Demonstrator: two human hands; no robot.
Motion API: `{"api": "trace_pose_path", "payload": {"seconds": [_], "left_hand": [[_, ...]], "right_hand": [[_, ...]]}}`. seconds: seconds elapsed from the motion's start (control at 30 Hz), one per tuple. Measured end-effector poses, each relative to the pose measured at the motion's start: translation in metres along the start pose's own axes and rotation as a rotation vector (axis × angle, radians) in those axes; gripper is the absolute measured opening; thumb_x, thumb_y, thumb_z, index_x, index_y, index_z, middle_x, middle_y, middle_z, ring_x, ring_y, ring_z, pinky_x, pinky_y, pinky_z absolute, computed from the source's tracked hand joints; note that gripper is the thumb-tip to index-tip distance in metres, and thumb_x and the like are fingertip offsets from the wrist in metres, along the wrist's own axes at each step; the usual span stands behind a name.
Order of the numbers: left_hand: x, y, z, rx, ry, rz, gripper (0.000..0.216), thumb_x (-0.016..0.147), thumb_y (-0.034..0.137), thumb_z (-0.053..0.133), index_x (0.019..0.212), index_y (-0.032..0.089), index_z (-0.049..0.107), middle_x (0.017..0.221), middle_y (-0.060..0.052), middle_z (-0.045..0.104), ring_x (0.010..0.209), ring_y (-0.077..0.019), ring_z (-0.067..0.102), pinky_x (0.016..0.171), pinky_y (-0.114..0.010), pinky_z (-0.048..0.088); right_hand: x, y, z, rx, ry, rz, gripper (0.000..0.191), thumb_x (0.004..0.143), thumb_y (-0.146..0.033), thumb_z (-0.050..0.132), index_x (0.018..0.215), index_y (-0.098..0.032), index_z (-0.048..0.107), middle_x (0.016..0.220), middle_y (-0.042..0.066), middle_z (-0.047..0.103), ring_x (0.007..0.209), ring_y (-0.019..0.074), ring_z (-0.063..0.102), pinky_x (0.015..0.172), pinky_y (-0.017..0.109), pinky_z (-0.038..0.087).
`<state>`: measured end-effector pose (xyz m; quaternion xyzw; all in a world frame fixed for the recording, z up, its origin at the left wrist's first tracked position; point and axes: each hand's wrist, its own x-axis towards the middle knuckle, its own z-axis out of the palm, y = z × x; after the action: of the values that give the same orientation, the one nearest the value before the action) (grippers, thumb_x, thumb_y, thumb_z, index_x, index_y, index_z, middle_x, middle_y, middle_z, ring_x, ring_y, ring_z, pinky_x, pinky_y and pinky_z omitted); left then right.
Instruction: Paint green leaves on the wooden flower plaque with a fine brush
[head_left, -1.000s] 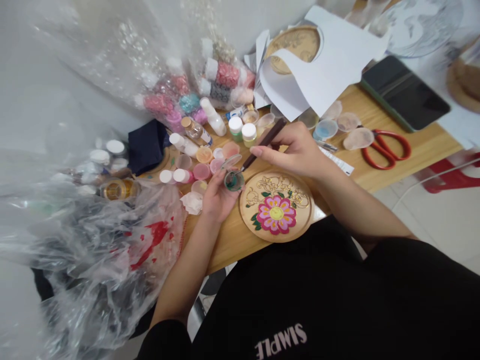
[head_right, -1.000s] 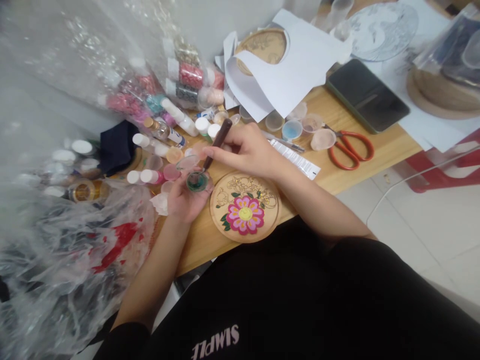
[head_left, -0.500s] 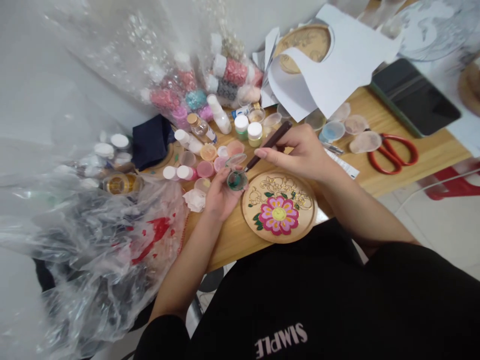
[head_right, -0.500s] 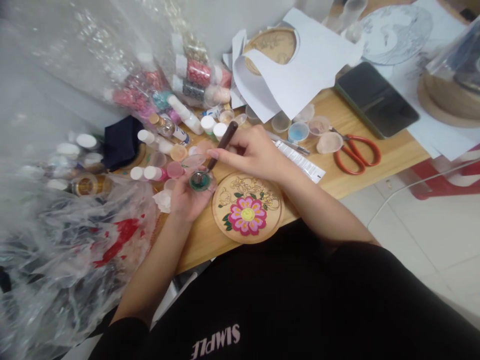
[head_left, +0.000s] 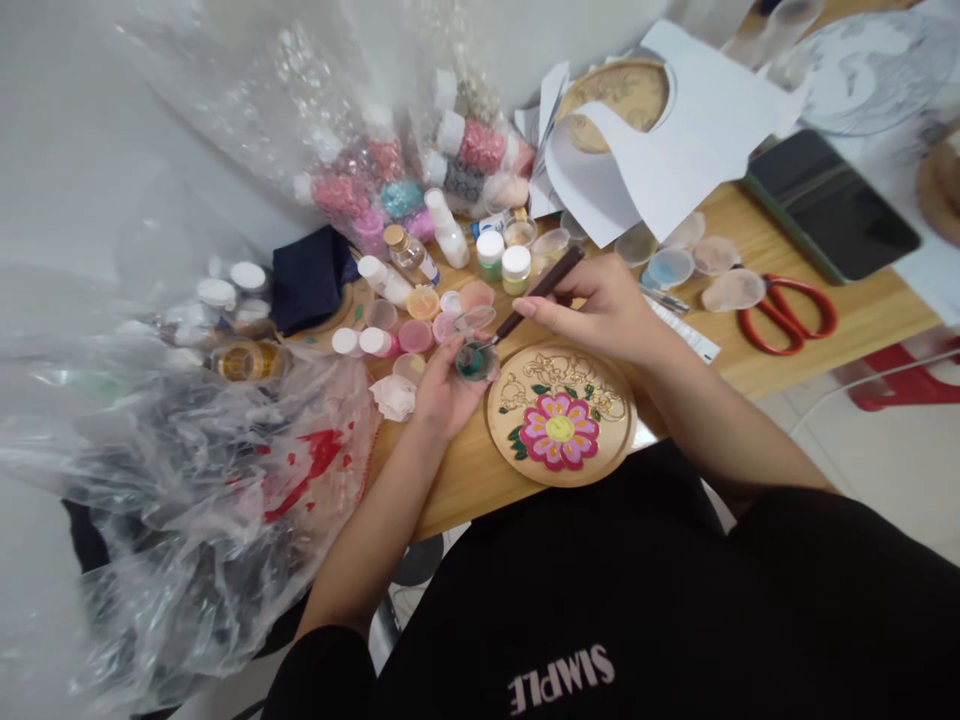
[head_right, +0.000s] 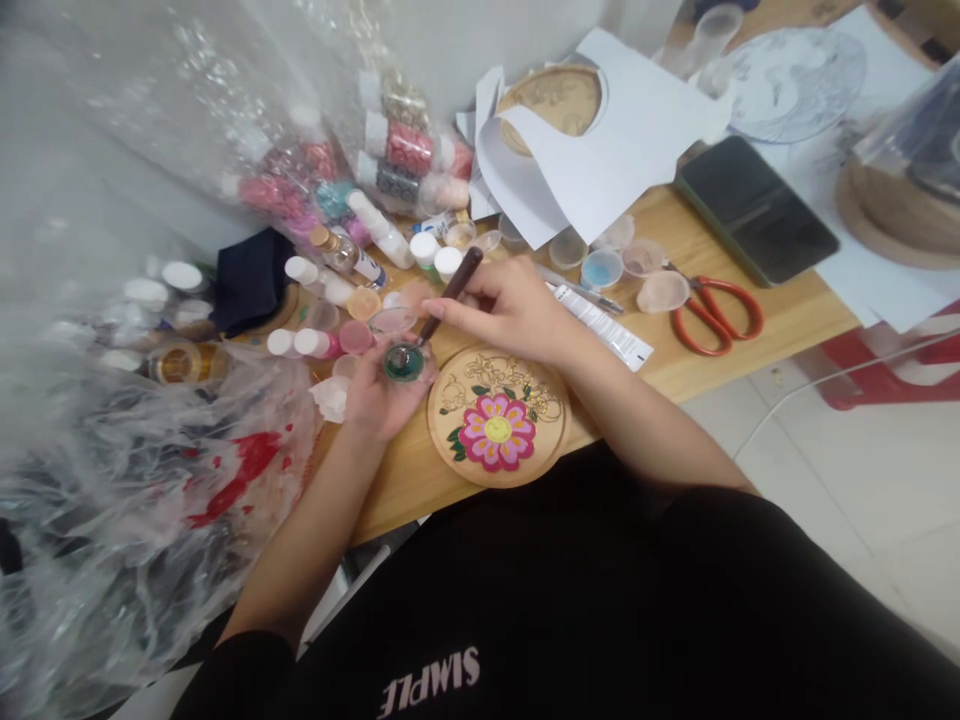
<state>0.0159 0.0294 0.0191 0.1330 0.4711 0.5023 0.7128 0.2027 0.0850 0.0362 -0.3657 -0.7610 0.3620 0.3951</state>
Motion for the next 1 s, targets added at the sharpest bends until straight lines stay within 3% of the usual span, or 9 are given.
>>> {"api": "trace_pose_path", "payload": {"seconds": [0.17,0.37,0.83,1.0], "left_hand": [[-0.0003,0.0003,-0.0004,-0.011,-0.011,-0.021,0.037,0.098,0.023,0.045,0.068,0.017,0.066,0.066,-0.004,0.061,0.059,-0.0116,0.054,0.056,-0.025,0.047],[0.0011,-0.0007,-0.0042,0.012,-0.03,-0.011,0.032,0.097,0.028,0.054,0.069,0.017,0.066,0.07,-0.003,0.062,0.058,-0.0106,0.055,0.057,-0.025,0.047],[-0.0003,-0.0004,-0.0027,0.011,-0.008,-0.027,0.034,0.096,0.024,0.046,0.069,0.018,0.065,0.068,-0.004,0.06,0.061,-0.0121,0.054,0.056,-0.025,0.045],[0.0,-0.0004,-0.0031,0.015,-0.012,-0.023,0.03,0.095,0.028,0.052,0.07,0.018,0.065,0.069,-0.003,0.06,0.061,-0.0123,0.053,0.056,-0.025,0.045]], "right_hand": [[0.001,0.0003,0.0001,-0.006,-0.011,-0.007,0.057,0.087,-0.058,0.065,0.054,-0.019,0.041,0.052,-0.005,0.038,0.053,0.0068,0.032,0.051,0.028,0.026],[0.0011,0.0008,-0.0002,-0.011,-0.011,-0.006,0.058,0.086,-0.06,0.065,0.053,-0.019,0.041,0.051,-0.006,0.036,0.051,0.0064,0.031,0.05,0.027,0.025],[-0.0002,0.0047,-0.0012,-0.051,-0.024,-0.011,0.053,0.091,-0.058,0.06,0.058,-0.018,0.052,0.051,-0.006,0.037,0.052,0.0068,0.029,0.051,0.028,0.023],[-0.0003,0.0045,-0.0014,-0.044,-0.032,-0.006,0.052,0.091,-0.058,0.06,0.059,-0.018,0.053,0.051,-0.005,0.037,0.052,0.0072,0.029,0.051,0.029,0.023]]}}
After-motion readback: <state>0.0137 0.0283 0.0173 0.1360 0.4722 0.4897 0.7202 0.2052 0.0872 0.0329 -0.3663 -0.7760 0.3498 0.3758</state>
